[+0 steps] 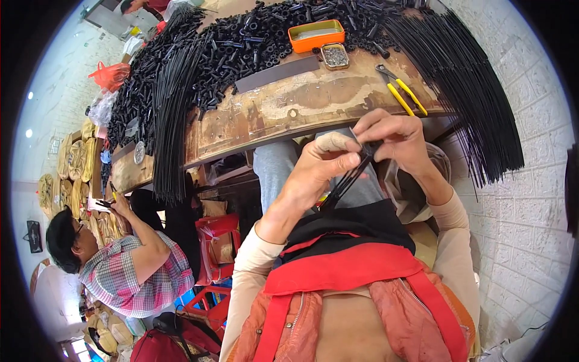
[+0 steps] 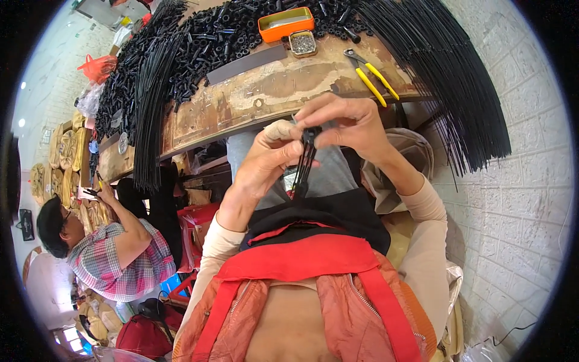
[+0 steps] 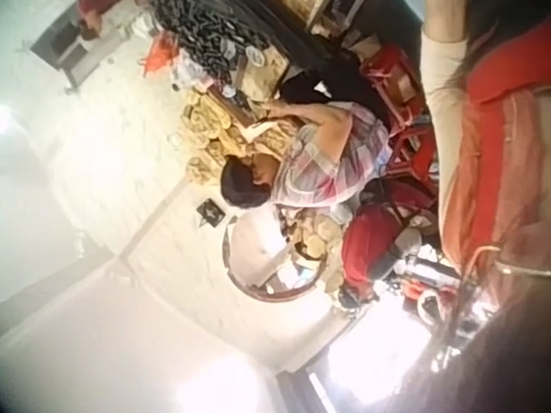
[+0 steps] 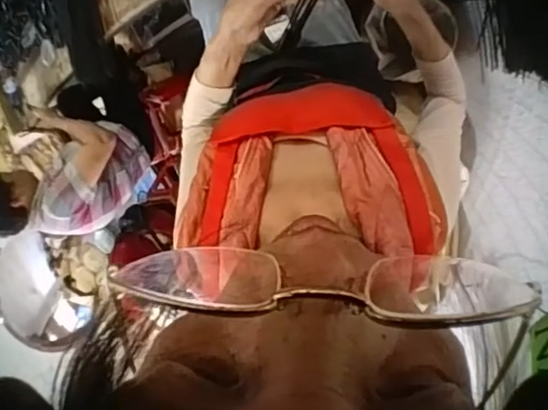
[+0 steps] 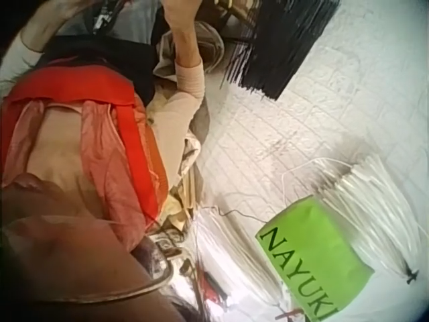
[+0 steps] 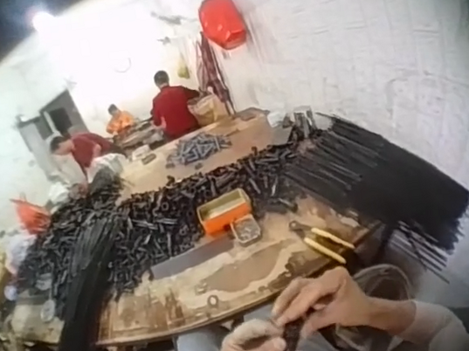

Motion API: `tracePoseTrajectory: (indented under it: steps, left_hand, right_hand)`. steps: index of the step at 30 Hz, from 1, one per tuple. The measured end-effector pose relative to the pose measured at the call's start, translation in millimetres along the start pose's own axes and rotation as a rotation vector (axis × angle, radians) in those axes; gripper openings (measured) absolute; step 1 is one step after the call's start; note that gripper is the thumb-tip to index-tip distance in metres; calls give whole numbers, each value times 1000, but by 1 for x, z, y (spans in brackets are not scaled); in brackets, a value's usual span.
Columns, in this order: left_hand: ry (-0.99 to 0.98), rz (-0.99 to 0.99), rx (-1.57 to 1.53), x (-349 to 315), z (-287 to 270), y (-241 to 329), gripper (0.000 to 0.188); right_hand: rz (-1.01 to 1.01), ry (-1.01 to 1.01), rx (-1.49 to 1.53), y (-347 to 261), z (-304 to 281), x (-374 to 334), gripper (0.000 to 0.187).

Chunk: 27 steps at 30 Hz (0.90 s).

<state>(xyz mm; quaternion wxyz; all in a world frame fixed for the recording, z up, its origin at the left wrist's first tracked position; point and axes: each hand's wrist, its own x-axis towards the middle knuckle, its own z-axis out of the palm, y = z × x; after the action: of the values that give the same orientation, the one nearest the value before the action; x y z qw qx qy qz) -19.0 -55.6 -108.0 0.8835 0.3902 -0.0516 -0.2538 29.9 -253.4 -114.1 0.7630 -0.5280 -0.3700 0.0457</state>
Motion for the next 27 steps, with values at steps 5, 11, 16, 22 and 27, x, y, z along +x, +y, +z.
tracePoseTrajectory:
  steps: [5, 11, 16, 22, 27]
  left_hand:
    - [482, 510, 825, -16, 9, -11, 20]
    - [353, 586, 523, -37, -9, 31, 31]
    - [353, 697, 609, -45, -28, 46, 40]
    - [421, 724, 652, -56, -45, 44, 32]
    - [429, 680, 688, -63, -34, 45, 30]
  right_hand:
    - [-56, 215, -340, 5, 41, 7, 37]
    - [215, 379, 322, 15, 69, 29, 25]
    - [426, -45, -123, 55, 75, 11, 15]
    - [432, 28, -176, 53, 108, 15, 13]
    - [443, 66, -210, 63, 114, 15, 14]
